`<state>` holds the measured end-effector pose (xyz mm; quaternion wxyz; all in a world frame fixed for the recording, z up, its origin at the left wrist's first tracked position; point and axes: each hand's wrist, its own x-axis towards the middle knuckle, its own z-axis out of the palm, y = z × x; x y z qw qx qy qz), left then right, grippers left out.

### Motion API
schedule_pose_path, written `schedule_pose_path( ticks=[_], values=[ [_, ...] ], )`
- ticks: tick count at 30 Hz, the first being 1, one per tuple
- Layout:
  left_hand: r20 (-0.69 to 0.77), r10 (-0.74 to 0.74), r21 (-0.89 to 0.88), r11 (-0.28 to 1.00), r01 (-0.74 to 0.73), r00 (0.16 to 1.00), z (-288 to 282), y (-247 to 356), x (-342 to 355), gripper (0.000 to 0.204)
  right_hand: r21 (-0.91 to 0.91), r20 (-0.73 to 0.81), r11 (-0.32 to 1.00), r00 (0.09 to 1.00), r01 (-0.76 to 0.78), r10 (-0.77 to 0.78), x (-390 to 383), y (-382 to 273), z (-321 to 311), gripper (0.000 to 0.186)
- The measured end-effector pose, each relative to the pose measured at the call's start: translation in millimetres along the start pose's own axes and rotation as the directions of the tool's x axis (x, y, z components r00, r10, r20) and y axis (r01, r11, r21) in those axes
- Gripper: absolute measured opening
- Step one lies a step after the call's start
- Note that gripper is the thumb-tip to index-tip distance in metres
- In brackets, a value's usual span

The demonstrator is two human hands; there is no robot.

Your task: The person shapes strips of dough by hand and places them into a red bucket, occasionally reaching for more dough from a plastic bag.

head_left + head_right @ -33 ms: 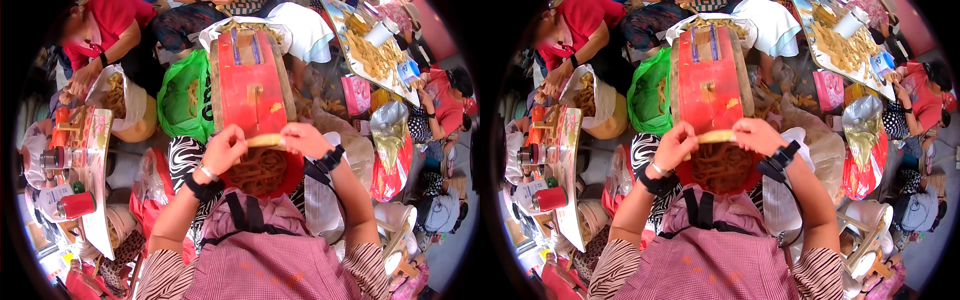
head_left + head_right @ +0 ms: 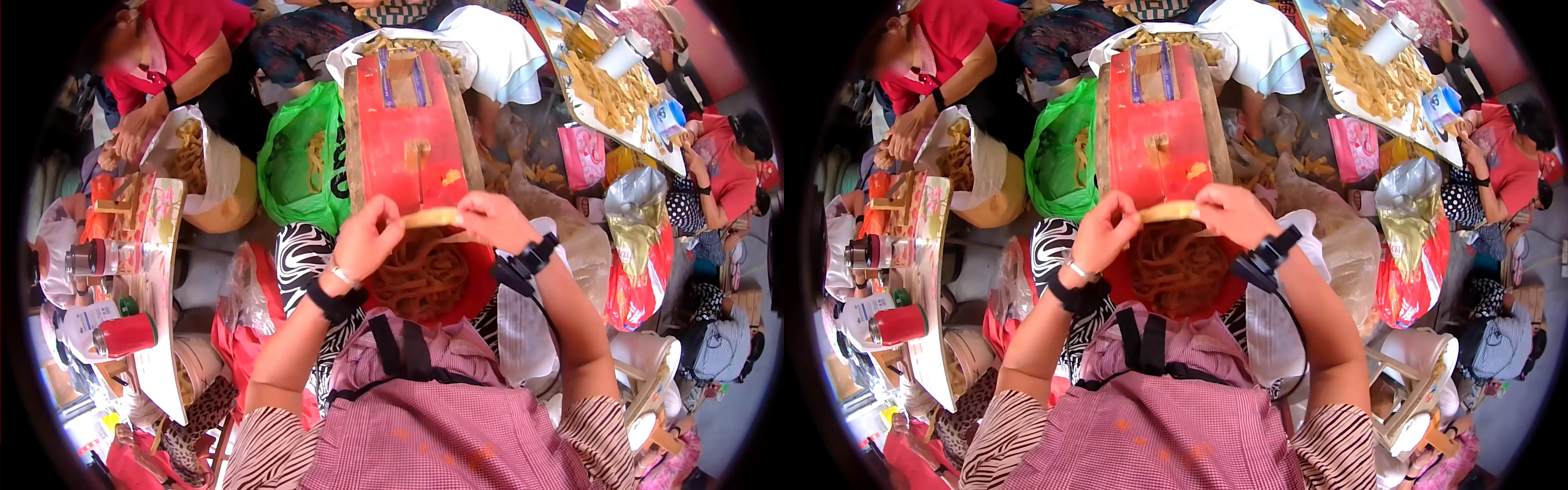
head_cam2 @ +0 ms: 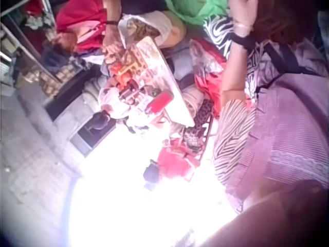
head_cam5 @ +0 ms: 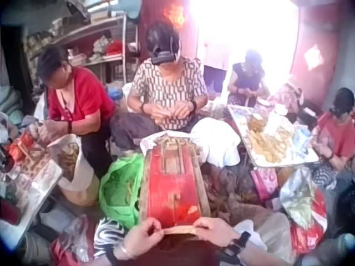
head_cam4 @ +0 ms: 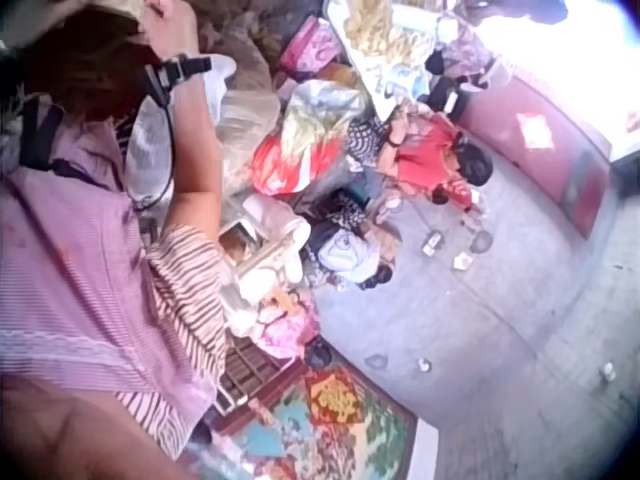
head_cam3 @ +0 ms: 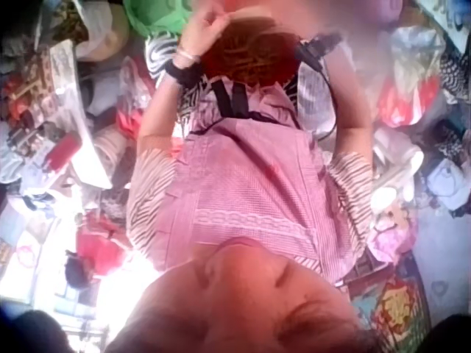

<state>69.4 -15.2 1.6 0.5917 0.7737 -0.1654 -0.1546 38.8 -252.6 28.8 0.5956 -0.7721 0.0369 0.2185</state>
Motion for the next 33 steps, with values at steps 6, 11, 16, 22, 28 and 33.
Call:
schedule_pose_path(
  ticks=[6,11,16,22,28,33],
  values=[
    [-0.182,0.143,0.312,0.947,-0.081,0.973,16,2,45,0.011,-0.323,-0.356,0.935,0.897,0.144,-0.261,60,36,-1,0.020],
    [-0.123,0.112,0.588,0.809,-0.018,0.986,10,-9,29,0.010,-0.489,-0.565,0.867,0.792,-0.097,-0.230,56,42,-4,0.018],
    [-0.015,0.405,0.577,0.750,-0.323,0.914,20,29,-13,0.034,0.285,-0.062,0.956,0.993,-0.075,0.096,-13,-2,30,0.019],
    [-0.009,0.318,0.503,0.821,-0.270,0.948,9,12,-21,0.022,0.361,0.393,0.896,0.914,-0.258,0.105,-57,9,23,0.022],
    [0.766,-0.294,-0.117,0.811,0.574,0.572,38,25,-55,0.017,0.027,0.121,0.872,0.864,0.489,-0.488,-45,39,44,0.039],
    [0.376,-0.284,-0.456,0.772,0.443,0.882,18,9,-61,0.014,0.112,0.099,0.992,0.993,0.051,-0.063,-51,23,70,0.038]
  ],
)
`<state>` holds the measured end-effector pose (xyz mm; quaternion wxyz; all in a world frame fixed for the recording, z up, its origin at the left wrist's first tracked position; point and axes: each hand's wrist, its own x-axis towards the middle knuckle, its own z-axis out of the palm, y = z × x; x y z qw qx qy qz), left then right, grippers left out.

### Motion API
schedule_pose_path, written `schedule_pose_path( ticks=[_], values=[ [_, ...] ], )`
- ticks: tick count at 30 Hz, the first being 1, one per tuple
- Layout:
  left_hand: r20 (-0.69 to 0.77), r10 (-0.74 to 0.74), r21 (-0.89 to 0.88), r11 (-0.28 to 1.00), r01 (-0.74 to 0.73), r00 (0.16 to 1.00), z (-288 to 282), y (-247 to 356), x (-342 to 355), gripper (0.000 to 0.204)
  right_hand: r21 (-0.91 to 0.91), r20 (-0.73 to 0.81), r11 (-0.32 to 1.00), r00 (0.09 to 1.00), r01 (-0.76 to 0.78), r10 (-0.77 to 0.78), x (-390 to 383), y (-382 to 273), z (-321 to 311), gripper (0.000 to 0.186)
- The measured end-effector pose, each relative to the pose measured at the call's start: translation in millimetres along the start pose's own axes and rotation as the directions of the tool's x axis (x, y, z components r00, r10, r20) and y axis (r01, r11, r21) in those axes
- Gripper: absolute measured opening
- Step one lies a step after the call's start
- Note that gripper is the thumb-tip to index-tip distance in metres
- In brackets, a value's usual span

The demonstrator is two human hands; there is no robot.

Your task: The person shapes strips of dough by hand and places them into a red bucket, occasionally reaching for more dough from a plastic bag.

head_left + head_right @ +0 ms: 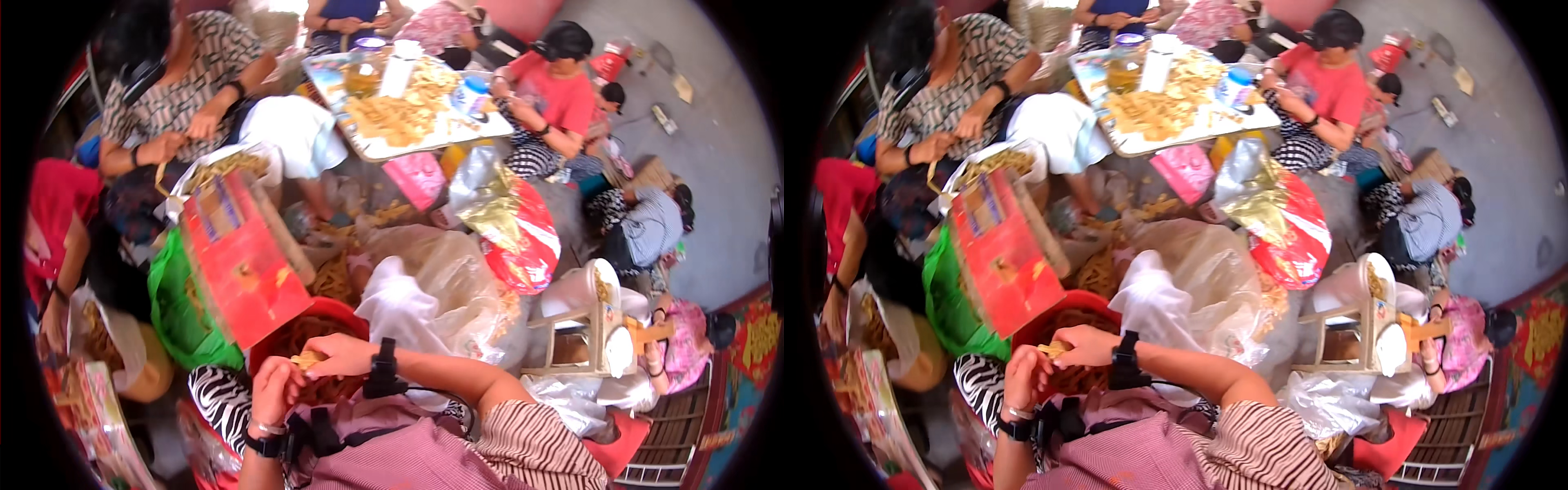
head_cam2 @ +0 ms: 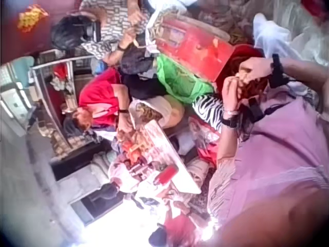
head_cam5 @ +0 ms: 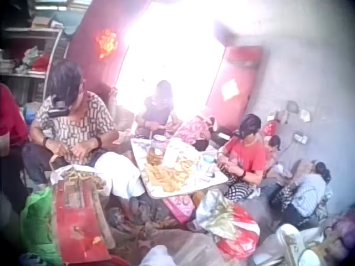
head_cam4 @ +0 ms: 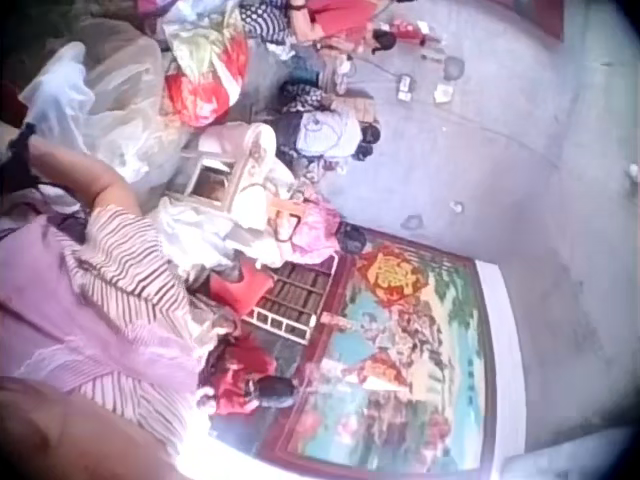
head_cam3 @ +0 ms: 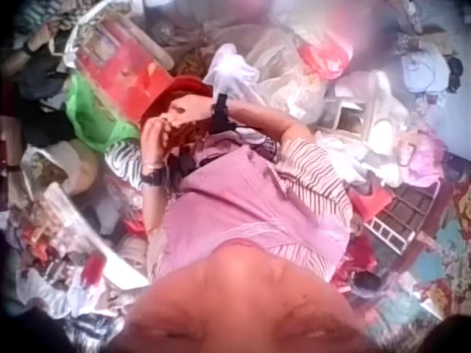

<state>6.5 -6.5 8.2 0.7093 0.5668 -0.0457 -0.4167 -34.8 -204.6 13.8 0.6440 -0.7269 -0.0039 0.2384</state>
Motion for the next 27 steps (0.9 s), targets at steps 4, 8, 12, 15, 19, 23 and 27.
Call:
schedule_pose_path(
  ticks=[4,8,12,15,19,23,27],
  values=[
    [0.087,0.051,0.134,0.989,-0.062,0.995,11,-16,17,0.024,0.401,0.020,0.916,1.000,0.004,-0.013,-6,3,4,0.032],
    [0.021,0.001,0.179,0.984,-0.005,1.000,11,-21,21,0.012,0.490,-0.015,0.869,0.995,-0.077,0.096,-10,5,-3,0.021],
    [0.075,0.249,0.574,0.781,-0.246,0.966,10,-17,19,0.013,0.667,0.013,0.744,0.998,-0.051,0.057,1,40,7,0.020],
    [0.268,0.684,0.833,0.188,-0.520,0.678,41,9,12,0.010,0.871,0.209,0.437,0.974,-0.225,0.084,6,57,13,0.023],
    [0.128,0.349,0.691,0.640,-0.336,0.928,34,2,11,0.007,0.776,0.304,0.557,0.949,-0.295,0.079,8,54,5,0.033],
    [0.097,0.348,0.807,0.521,-0.279,0.932,27,-6,17,0.009,0.361,-0.049,0.927,0.990,-0.105,0.132,-4,26,9,0.036],
    [0.078,0.314,0.851,0.473,-0.228,0.946,31,-9,19,0.012,0.132,-0.114,0.974,0.973,-0.184,0.200,-7,15,9,0.032]
  ],
)
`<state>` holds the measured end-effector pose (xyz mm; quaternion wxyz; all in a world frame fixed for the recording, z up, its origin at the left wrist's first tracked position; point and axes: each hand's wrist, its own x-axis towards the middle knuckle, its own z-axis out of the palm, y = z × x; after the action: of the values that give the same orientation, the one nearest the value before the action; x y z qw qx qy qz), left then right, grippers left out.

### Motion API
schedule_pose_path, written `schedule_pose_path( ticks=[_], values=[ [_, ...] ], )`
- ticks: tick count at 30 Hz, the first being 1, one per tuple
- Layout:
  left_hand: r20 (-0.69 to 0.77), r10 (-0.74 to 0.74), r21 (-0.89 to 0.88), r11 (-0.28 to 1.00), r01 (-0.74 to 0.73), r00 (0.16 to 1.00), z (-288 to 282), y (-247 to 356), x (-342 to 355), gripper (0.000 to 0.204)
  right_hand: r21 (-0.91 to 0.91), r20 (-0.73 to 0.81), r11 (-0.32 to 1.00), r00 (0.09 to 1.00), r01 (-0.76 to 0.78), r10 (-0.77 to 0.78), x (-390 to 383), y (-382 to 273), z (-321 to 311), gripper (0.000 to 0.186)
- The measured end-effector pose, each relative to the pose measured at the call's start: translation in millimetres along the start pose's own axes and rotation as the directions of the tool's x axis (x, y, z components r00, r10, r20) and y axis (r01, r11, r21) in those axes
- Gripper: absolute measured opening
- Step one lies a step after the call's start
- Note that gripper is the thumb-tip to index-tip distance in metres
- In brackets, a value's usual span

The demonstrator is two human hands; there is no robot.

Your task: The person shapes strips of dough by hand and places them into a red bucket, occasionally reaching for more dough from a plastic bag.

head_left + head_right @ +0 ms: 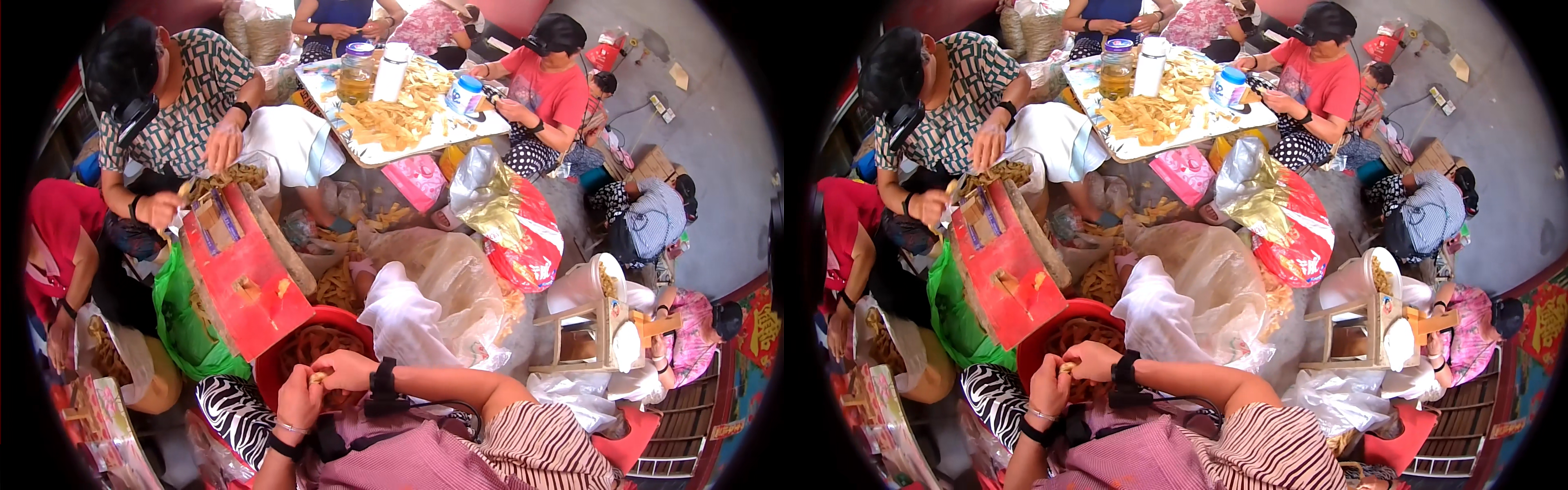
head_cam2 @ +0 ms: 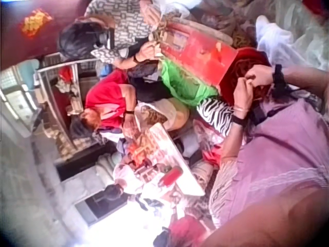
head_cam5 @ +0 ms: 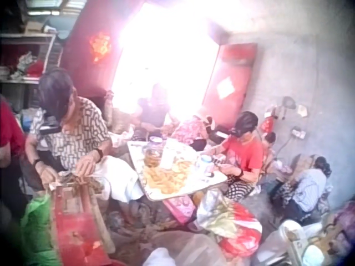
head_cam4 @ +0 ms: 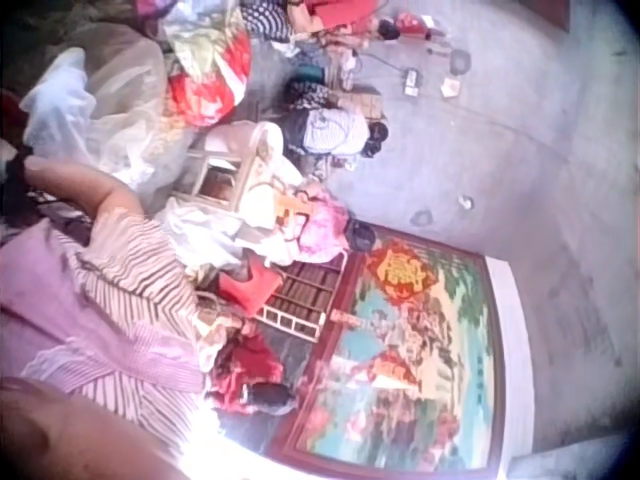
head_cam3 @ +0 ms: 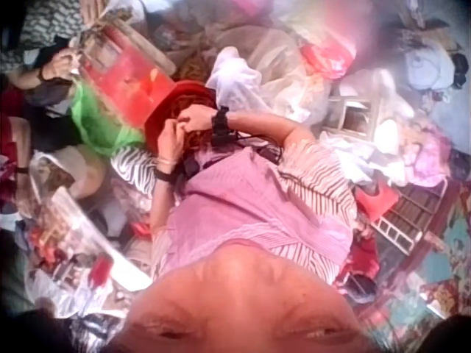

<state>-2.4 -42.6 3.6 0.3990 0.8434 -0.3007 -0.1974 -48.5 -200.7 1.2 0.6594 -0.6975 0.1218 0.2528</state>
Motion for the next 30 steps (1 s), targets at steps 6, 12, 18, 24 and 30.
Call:
schedule_pose_path(
  ticks=[6,12,18,24,30],
  values=[
    [-0.024,-0.046,0.013,0.999,0.046,0.999,1,-12,-3,0.014,-0.316,-0.154,0.875,0.890,0.367,-0.428,6,24,10,0.025],
    [-0.142,0.116,0.049,0.993,-0.110,0.983,-3,-23,-8,0.011,0.323,0.331,0.939,0.944,-0.116,0.003,0,14,-12,0.026],
    [0.034,-0.287,-0.544,0.798,0.258,0.957,2,-35,-15,0.005,0.133,0.555,0.983,0.831,-0.124,0.030,3,7,-21,0.026],
    [0.219,-0.310,-0.761,0.539,0.361,0.925,-19,-2,-15,0.010,0.354,0.553,0.906,0.833,-0.231,-0.004,1,4,-17,0.019],
    [-0.098,-0.084,-0.378,0.925,0.041,0.992,-7,-5,-12,0.018,0.303,0.382,0.928,0.920,-0.216,0.089,-9,-20,-24,0.024]
  ],
)
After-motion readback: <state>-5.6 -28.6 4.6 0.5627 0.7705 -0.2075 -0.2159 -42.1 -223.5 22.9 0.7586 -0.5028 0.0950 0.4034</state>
